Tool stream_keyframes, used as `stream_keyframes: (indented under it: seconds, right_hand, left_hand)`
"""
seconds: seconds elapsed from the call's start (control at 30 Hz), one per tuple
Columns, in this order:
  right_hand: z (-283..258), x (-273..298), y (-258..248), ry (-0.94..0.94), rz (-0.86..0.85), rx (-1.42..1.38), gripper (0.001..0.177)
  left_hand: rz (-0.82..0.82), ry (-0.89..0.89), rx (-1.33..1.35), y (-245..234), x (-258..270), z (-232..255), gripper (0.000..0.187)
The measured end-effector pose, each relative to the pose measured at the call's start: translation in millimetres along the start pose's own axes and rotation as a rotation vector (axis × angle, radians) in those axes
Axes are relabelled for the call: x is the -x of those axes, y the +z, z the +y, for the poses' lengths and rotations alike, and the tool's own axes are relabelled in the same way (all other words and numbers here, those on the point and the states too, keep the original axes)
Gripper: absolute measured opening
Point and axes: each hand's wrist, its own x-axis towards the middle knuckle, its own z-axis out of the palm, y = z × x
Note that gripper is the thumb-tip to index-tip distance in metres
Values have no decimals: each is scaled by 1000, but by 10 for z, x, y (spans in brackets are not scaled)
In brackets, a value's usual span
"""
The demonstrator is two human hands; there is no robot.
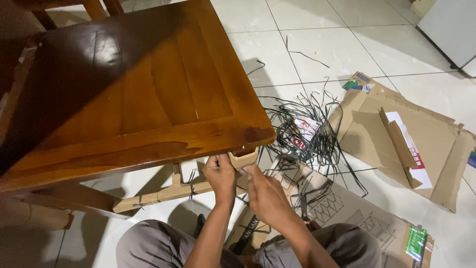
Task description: Wrapping table legs with cardboard and securing them with plastic ties
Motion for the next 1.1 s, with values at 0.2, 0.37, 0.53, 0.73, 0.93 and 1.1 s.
stream_keyframes:
  seconds: [0.2, 0.37, 0.53, 0.73, 0.93, 1.1]
  right_hand:
    - [99, -128, 102, -162, 98, 362, 15]
    - [244, -182, 167, -271, 192, 123, 18]
    - [362, -169, 325, -407, 246, -50, 21]
    - [293, -127, 374, -352, 250, -143, 15]
    - [210, -112, 417, -78, 208, -297, 17]
    - [311, -121, 456, -38, 181, -498, 23]
  left_hand:
    - [38, 132, -107, -4, -60, -157, 42]
    - [-14, 335, -251, -132, -260, -363, 44]
    - [-94, 530, -332, -214, -433, -651, 49]
    - [26, 707, -436, -177, -505, -537, 49]
    - [-22, 705, -263, -160, -491, -316, 49]
    - [-7, 767, -327, -183, -514, -386, 50]
